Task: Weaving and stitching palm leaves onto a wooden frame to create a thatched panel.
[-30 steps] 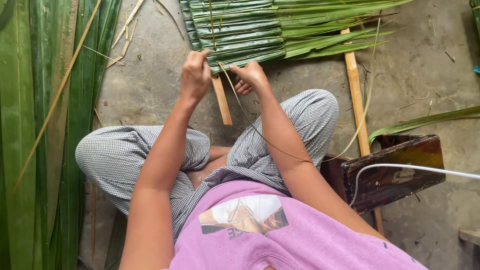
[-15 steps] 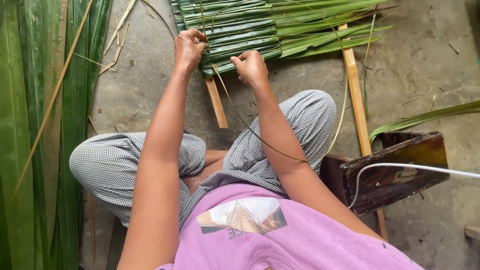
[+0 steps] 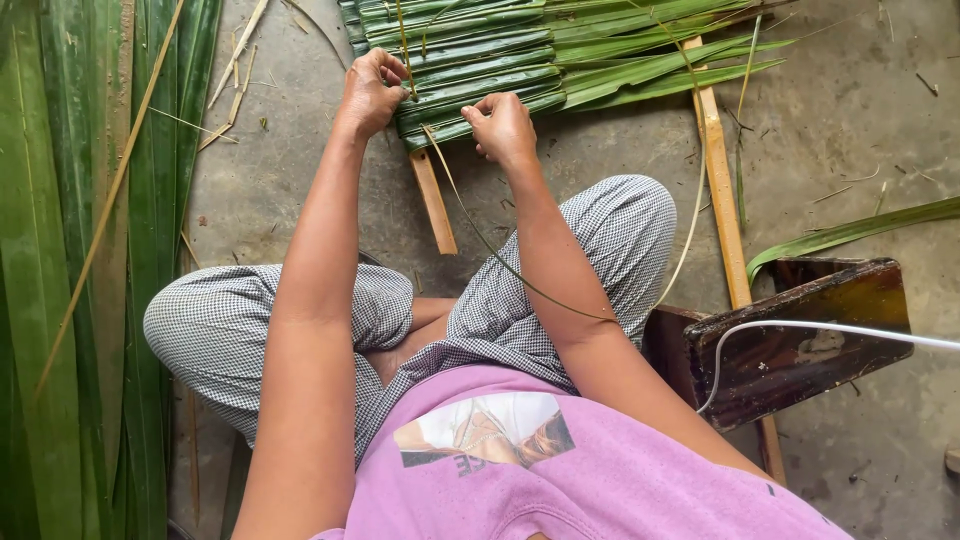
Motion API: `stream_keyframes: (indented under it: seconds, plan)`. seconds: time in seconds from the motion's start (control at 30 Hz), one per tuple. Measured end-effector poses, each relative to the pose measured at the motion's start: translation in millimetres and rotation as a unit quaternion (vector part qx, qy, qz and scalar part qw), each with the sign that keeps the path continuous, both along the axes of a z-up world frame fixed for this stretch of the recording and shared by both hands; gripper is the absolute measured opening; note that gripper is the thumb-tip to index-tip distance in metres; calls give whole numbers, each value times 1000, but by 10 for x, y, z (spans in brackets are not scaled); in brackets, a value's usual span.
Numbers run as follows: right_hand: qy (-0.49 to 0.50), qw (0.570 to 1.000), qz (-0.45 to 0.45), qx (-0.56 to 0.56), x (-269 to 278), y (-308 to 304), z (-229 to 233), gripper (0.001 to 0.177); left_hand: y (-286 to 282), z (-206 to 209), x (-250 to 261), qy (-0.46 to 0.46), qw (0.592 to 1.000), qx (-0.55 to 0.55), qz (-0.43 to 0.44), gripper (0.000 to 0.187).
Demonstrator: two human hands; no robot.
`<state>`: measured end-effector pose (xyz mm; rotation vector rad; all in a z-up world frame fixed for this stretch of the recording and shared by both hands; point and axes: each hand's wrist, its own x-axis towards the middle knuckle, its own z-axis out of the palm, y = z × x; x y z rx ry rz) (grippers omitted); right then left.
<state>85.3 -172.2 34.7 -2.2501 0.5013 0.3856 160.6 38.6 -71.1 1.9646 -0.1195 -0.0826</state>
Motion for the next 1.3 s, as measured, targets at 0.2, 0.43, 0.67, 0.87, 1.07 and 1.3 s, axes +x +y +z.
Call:
stream_keyframes:
  seconds: [0.2,0.43,0.67,0.87,1.07,1.3]
  plan:
    - [-3,1000,2,-2,-8,-2,-9,19,0,75,-48,-10,1000,23,-4,32]
    - [-3,1000,8,-8,-13,15,13,17,-22,75,-62,-34,997,70,-3,35]
    - [-39,999,18,-22,9,-20,-148,17,51,152,-210,-11,1000,8,14,37]
    - [-99,992,23,-68,49,-32,-276,17,111,598,-743,-57,986,157,8,25]
    - [-266,959,47,-86,54,21,-442,24,-91,1139,-1508,-364,914,171,-61,39]
    - [-213,966,116,-94,66,11,-689,30,-224,955,-1667,-424,867,201,-171,40]
